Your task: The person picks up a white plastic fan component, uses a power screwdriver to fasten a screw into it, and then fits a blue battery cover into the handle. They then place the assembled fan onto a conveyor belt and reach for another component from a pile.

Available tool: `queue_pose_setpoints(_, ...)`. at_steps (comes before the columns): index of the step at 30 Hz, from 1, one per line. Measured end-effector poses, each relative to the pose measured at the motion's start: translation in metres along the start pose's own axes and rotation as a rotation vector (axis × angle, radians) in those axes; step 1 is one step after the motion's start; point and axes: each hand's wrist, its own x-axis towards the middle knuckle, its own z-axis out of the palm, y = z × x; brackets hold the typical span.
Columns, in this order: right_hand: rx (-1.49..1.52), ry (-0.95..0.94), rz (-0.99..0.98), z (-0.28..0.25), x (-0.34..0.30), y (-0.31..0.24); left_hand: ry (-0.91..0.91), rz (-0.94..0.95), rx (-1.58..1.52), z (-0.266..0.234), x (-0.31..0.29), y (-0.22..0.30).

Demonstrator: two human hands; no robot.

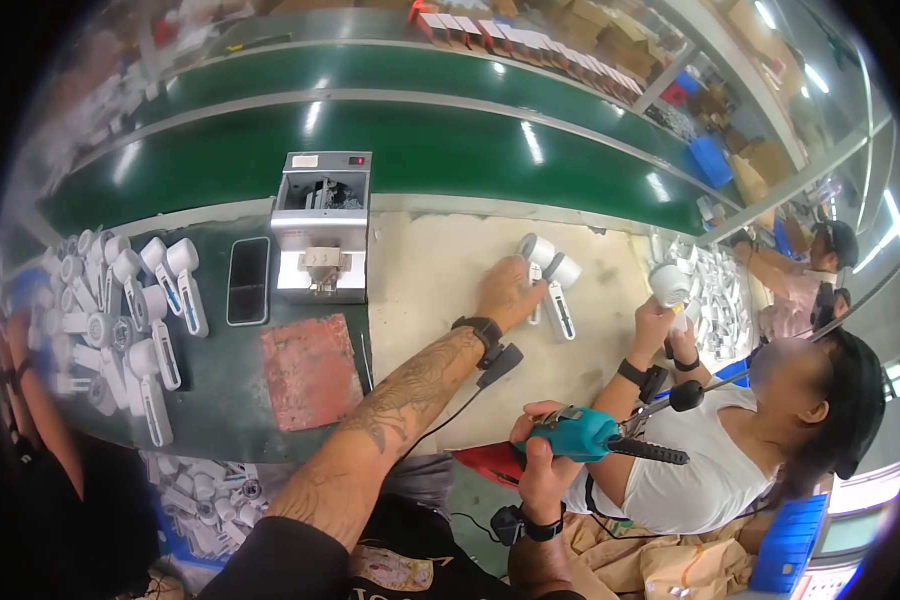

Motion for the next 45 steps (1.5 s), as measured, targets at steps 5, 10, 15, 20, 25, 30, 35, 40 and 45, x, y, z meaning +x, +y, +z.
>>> queue_pose_setpoints(5,-0.010,-0.019,-0.009,0.004,0.012,0.011,-0.061,0.137,0.174,-0.075,-0.026,0.021)
queue_pose_setpoints(10,0.090,-0.092,0.020,0.035,0.025,0.036,-0.129,0.375,0.175,-0.188,-0.094,0.024)
queue_pose_setpoints(15,0.076,-0.202,0.012,0.081,0.044,0.047,-0.104,0.494,0.304,-0.254,-0.152,-0.005)
queue_pose_setpoints(20,0.145,-0.208,0.029,0.098,0.042,0.038,-0.059,0.361,0.408,-0.273,-0.180,-0.017)
queue_pose_setpoints(25,0.396,-0.241,-0.021,0.122,0.040,0.012,-0.074,0.373,0.336,-0.279,-0.184,-0.031)
queue_pose_setpoints(30,0.431,-0.282,-0.048,0.160,0.037,0.003,-0.114,0.332,0.386,-0.284,-0.188,-0.033)
queue_pose_setpoints(35,0.387,-0.303,-0.083,0.181,0.039,0.006,-0.049,0.318,0.319,-0.285,-0.192,-0.036)
queue_pose_setpoints(40,0.367,-0.297,-0.106,0.185,0.040,0.015,-0.030,0.320,0.270,-0.284,-0.191,-0.038)
queue_pose_setpoints(45,0.351,-0.286,-0.103,0.187,0.042,0.017,-0.042,0.327,0.264,-0.284,-0.191,-0.039)
